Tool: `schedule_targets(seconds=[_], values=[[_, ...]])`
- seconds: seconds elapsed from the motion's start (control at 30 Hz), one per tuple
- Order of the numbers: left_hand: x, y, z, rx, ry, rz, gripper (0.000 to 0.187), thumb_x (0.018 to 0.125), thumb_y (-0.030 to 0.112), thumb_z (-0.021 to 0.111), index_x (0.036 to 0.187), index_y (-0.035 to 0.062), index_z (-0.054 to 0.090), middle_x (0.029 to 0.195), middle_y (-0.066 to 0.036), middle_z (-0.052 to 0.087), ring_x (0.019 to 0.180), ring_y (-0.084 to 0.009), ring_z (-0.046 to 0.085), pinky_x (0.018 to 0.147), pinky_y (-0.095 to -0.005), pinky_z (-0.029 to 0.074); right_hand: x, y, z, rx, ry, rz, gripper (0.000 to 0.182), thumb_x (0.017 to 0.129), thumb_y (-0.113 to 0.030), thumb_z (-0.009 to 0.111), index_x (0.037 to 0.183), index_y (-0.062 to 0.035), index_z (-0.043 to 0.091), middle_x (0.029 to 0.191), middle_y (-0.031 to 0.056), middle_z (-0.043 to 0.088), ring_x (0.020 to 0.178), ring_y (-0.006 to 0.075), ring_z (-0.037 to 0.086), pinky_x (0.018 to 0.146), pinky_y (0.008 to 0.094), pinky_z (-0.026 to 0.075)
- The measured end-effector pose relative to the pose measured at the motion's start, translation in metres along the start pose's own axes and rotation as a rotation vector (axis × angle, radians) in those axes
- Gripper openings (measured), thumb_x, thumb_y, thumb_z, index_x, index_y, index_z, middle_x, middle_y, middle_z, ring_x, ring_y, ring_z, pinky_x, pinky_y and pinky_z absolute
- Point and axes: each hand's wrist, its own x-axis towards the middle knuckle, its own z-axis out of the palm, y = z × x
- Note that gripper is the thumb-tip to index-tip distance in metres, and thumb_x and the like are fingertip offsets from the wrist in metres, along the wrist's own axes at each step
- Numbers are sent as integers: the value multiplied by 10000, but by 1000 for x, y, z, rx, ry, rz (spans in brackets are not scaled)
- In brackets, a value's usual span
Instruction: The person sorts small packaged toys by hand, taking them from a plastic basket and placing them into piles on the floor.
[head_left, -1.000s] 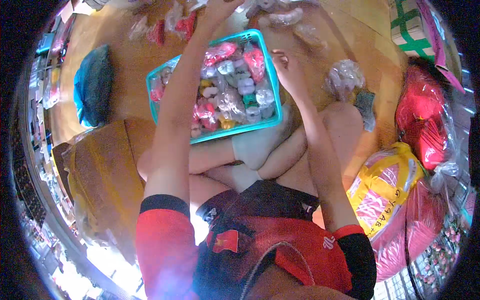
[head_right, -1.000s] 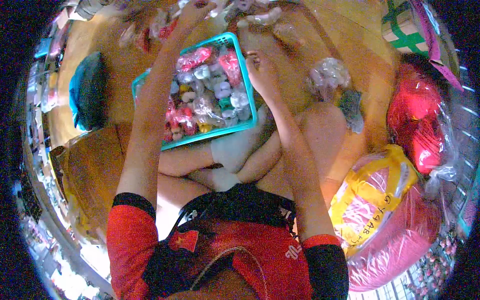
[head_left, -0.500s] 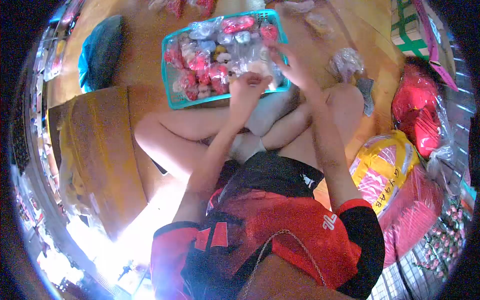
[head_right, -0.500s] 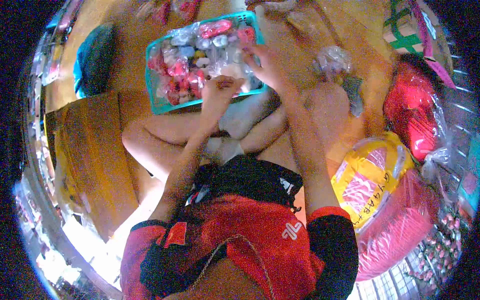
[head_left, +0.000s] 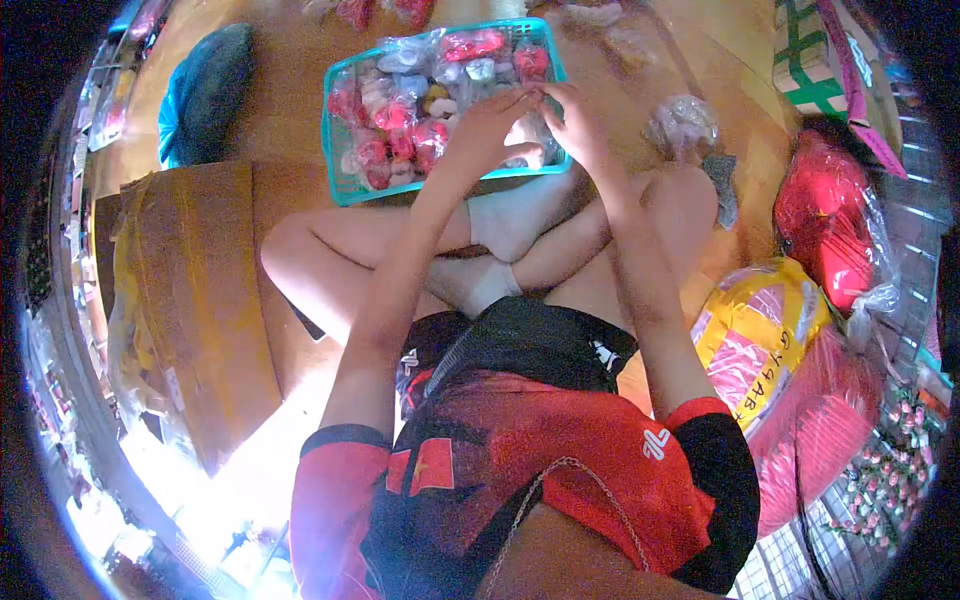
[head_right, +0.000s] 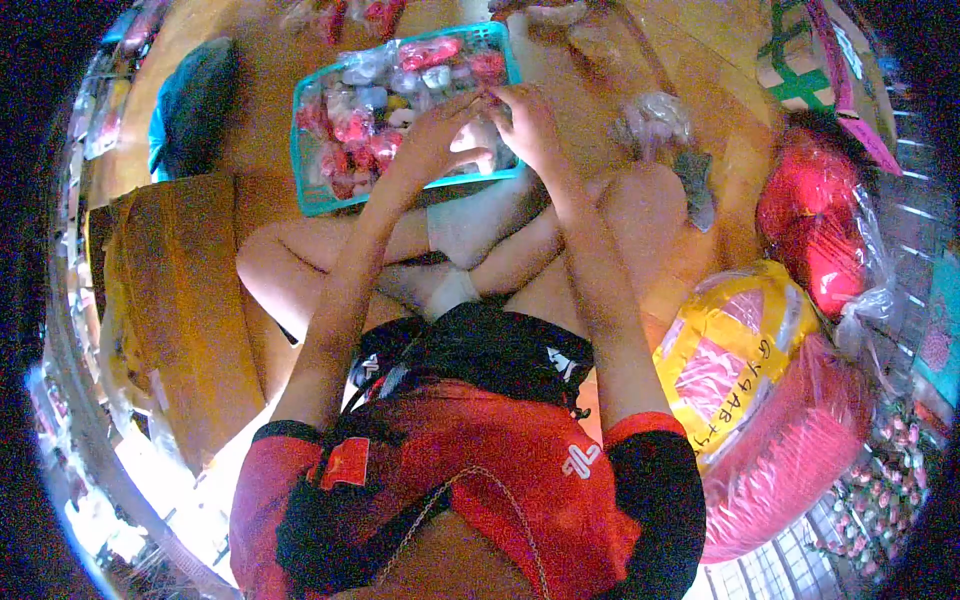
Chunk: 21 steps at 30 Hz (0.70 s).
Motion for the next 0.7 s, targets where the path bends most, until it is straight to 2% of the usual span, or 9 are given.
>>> schedule_targets(seconds=[0.1, 0.2, 0.23, 0.33, 0.43, 0.53, 0.57, 0.67, 0.7], values=[[-1, -3, 4, 19, -56, -79, 728, 663, 390, 690, 1272, 105, 412, 1325, -97, 408, 1179, -293, 425, 976, -439, 331, 3, 3, 9, 177, 106, 55, 197, 856, -132, 529, 1036, -77, 591, 953, 120, 623, 876, 255, 593, 779, 345, 457], [0, -2, 8, 121, -129, -101, 753, 676, 404, 673, 1300, 113, 367, 1352, -61, 378, 1213, -255, 393, 999, -470, 293, 8, -6, -13, 353, 180, 285, 191, 865, -133, 527, 1037, -80, 590, 951, 92, 635, 892, 200, 591, 787, 297, 449], [-1, 2, 13, 184, -128, -97, 765, 680, 411, 666, 1310, 116, 348, 1364, -49, 362, 1229, -240, 376, 1004, -482, 280, 9, -5, -22, 254, 266, 238, 179, 827, -62, 535, 996, -73, 592, 916, 97, 632, 806, 226, 598, 755, 317, 461], [0, 11, 16, 348, -176, -100, 794, 684, 437, 640, 1333, 130, 300, 1394, -26, 316, 1267, -199, 325, 1019, -516, 238, 11, 22, -46, 111, 387, 303, 163, 835, -58, 516, 984, -62, 584, 926, 102, 631, 817, 221, 597, 765, 320, 460], [1, 17, 16, 437, -200, -112, 820, 676, 461, 623, 1347, 138, 280, 1406, -17, 296, 1281, -174, 302, 1027, -524, 215, 17, 42, -66, 188, 566, 208, 144, 828, -66, 519, 957, -50, 582, 943, 120, 624, 841, 235, 603, 773, 322, 460], [-1, 22, 18, 527, -193, -112, 848, 671, 475, 613, 1361, 131, 259, 1410, -10, 290, 1285, -165, 293, 1031, -526, 204, 33, 48, -85, -28, 487, 373, 141, 816, -83, 540, 943, -30, 573, 960, 146, 612, 892, 268, 597, 798, 333, 460], [-2, 23, 19, 564, -188, -114, 858, 671, 479, 611, 1367, 128, 251, 1411, -8, 288, 1286, -164, 291, 1032, -527, 200, 37, 46, -89, 27, 395, 466, 301, 797, -171, 592, 1053, -16, 562, 1018, 140, 599, 950, 241, 577, 838, 310, 441], [-1, 26, 24, 597, -211, -136, 883, 669, 495, 603, 1377, 120, 231, 1421, -1, 268, 1293, -162, 275, 1031, -539, 187, 54, 61, -90, -492, 159, 232, 387, 787, -245, 602, 1093, -17, 540, 1030, 167, 597, 959, 283, 574, 858, 345, 441], [-2, 26, 27, 608, -201, -136, 886, 666, 501, 603, 1376, 121, 233, 1423, -1, 262, 1294, -164, 272, 1031, -544, 181, 57, 77, -85, -502, 165, 235, 408, 781, -263, 607, 1106, -26, 535, 1019, 167, 602, 943, 290, 579, 852, 353, 447]])
